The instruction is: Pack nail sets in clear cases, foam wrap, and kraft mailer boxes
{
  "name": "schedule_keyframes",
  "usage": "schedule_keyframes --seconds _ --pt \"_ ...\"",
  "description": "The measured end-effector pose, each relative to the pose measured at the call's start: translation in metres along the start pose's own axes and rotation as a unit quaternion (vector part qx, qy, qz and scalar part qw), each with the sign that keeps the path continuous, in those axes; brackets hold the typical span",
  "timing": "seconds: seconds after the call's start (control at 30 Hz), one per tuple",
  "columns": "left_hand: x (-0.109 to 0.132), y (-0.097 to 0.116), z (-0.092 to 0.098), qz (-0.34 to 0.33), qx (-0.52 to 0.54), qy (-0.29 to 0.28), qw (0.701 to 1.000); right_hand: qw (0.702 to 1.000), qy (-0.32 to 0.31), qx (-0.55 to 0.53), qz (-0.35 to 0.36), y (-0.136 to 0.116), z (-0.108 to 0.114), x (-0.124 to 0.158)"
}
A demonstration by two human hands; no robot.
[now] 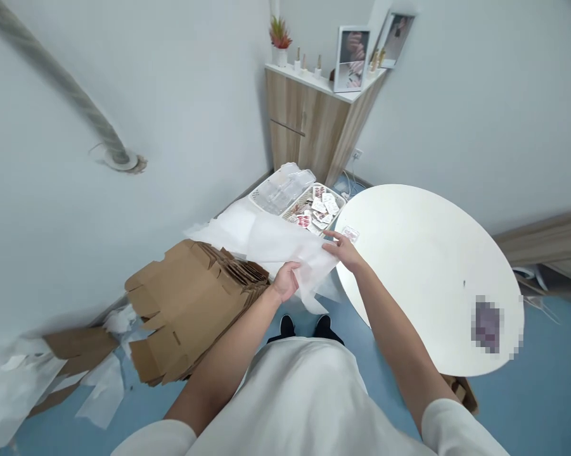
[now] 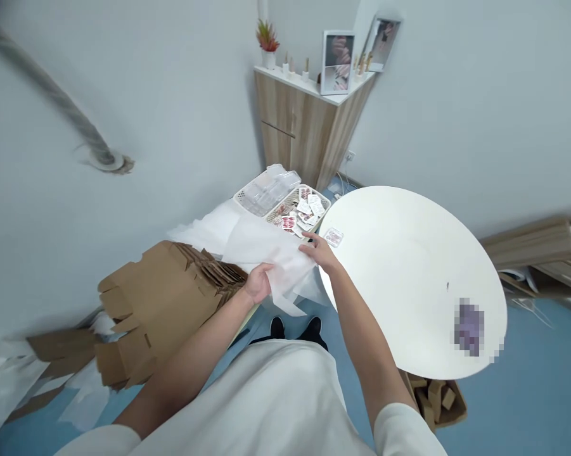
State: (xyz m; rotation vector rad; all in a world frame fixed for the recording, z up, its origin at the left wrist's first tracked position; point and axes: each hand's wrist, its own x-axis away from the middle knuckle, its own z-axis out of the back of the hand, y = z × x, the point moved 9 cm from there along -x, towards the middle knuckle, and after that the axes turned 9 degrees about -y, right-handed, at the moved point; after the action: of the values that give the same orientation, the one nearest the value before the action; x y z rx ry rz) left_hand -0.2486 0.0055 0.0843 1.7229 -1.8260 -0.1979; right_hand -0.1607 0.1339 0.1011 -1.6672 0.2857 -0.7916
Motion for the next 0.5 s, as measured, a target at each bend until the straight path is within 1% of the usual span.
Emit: schedule_keyframes --seconds 0.03,0.07,0.13,0.2,0.27,0.33,0.43,0.5 --pt "-0.005 -0.003 -0.003 0.012 0.009 -0.015 1.0 0.999 0.014 0.038 0.01 -0.008 0.01 0.006" --pt "-0.011 -0.006 -0.004 0.017 0.012 -0.016 1.0 0.997 0.025 0.073 0.018 -0.015 0.021 0.015" --pt "-0.025 -0.01 -0.004 0.015 -0.013 0.01 1.0 0.991 0.036 0.126 0.031 -0.024 0.044 0.035" --pt "-0.042 -0.015 -0.006 -0.007 -0.066 0.041 0.997 0.987 0.041 0.154 0.028 -0.026 0.068 0.061" --pt "-0.062 -0.024 -0.017 -0.038 -0.12 0.055 0.99 0.984 0.055 0.171 0.01 -0.022 0.094 0.09" --pt "-0.082 -0.036 -0.035 -0.056 -0.164 0.048 0.984 0.981 0.068 0.179 -0.011 -0.014 0.119 0.121" --pt "-0.11 -0.059 -0.073 -0.063 -0.201 0.01 0.978 0.983 0.091 0.156 -0.021 0.002 0.154 0.164" --pt "-0.123 -0.081 -0.104 -0.048 -0.197 -0.033 0.979 0.983 0.147 0.111 -0.007 0.013 0.182 0.189"
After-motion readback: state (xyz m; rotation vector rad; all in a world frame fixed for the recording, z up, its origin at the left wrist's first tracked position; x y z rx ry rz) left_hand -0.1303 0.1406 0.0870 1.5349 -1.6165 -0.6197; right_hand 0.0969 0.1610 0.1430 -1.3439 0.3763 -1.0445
